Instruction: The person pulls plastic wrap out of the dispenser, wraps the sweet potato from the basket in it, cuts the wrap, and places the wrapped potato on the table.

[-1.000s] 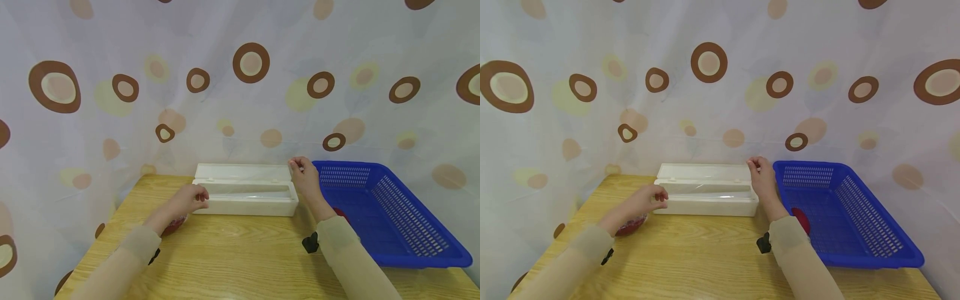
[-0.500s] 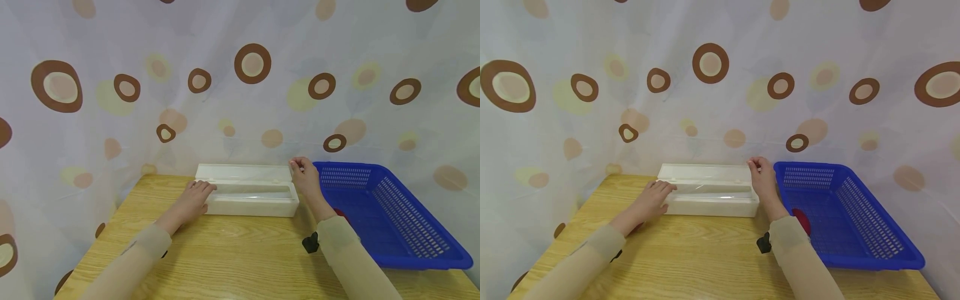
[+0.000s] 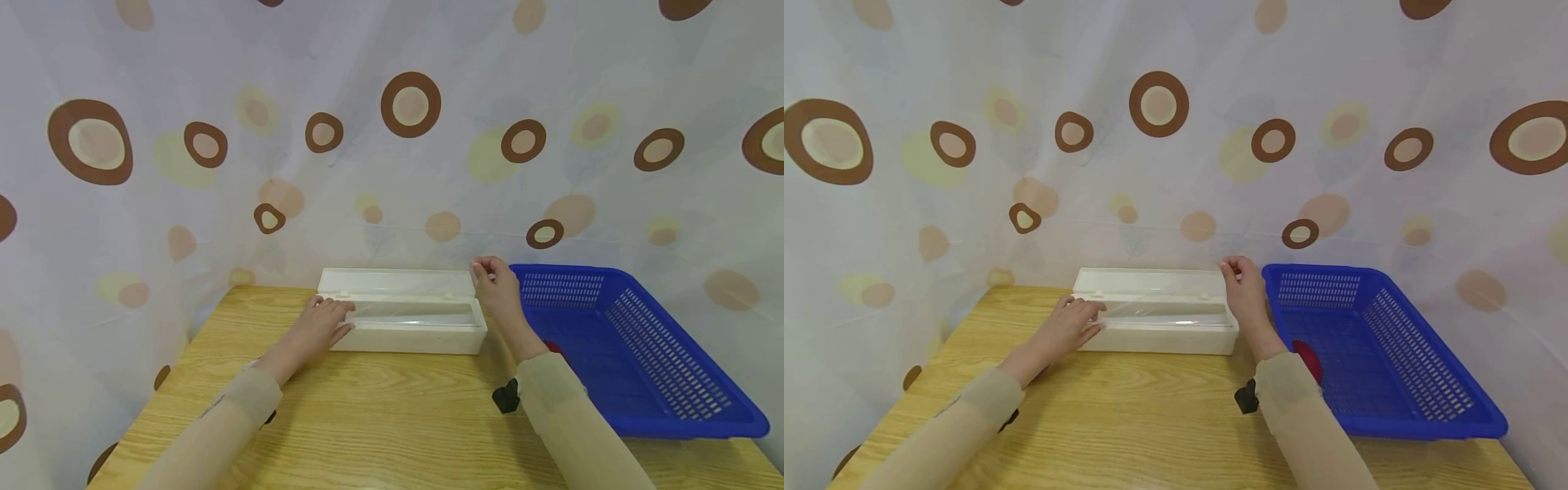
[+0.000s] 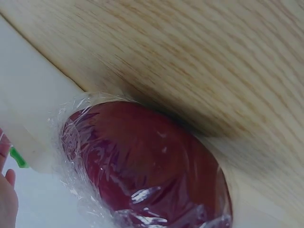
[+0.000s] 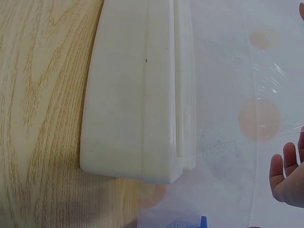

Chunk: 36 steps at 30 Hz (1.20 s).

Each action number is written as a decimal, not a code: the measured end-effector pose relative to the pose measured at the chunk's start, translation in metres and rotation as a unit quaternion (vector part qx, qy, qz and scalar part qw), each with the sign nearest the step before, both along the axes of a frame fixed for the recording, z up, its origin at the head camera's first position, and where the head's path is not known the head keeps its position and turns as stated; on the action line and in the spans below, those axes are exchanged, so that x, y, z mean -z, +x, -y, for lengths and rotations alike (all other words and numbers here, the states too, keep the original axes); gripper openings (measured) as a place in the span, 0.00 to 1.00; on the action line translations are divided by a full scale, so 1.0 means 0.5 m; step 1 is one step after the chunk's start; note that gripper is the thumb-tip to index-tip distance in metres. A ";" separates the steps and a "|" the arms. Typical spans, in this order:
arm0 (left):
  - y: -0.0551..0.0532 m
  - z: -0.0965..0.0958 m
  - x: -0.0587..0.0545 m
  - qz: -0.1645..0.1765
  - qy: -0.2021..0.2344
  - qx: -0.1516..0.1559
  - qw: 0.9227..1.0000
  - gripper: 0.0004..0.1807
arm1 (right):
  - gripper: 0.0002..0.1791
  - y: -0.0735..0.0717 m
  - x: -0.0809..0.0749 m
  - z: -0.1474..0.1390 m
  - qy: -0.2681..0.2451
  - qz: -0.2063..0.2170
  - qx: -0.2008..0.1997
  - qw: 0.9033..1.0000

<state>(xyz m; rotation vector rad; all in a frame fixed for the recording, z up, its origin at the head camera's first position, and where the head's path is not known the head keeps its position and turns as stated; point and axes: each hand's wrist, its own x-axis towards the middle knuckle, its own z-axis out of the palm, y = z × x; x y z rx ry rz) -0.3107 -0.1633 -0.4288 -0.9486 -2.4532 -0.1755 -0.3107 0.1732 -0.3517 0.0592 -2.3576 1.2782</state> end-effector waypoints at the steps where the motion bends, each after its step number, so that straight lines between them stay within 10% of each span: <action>1: 0.000 -0.001 0.000 -0.011 0.008 0.003 1.000 0.16 | 0.16 0.000 0.000 0.000 -0.003 0.002 -0.001 1.000; 11: 0.003 0.016 -0.023 -0.029 0.134 -0.006 0.991 0.04 | 0.16 0.002 -0.001 -0.003 -0.005 0.007 -0.001 1.000; 21: -0.008 0.027 -0.068 0.081 0.284 -0.041 0.954 0.08 | 0.15 0.001 -0.003 -0.007 -0.010 0.003 -0.006 1.000; 36: -0.049 0.003 -0.142 0.120 0.304 -0.048 0.944 0.09 | 0.16 0.004 -0.024 -0.030 0.001 -0.009 -0.008 1.000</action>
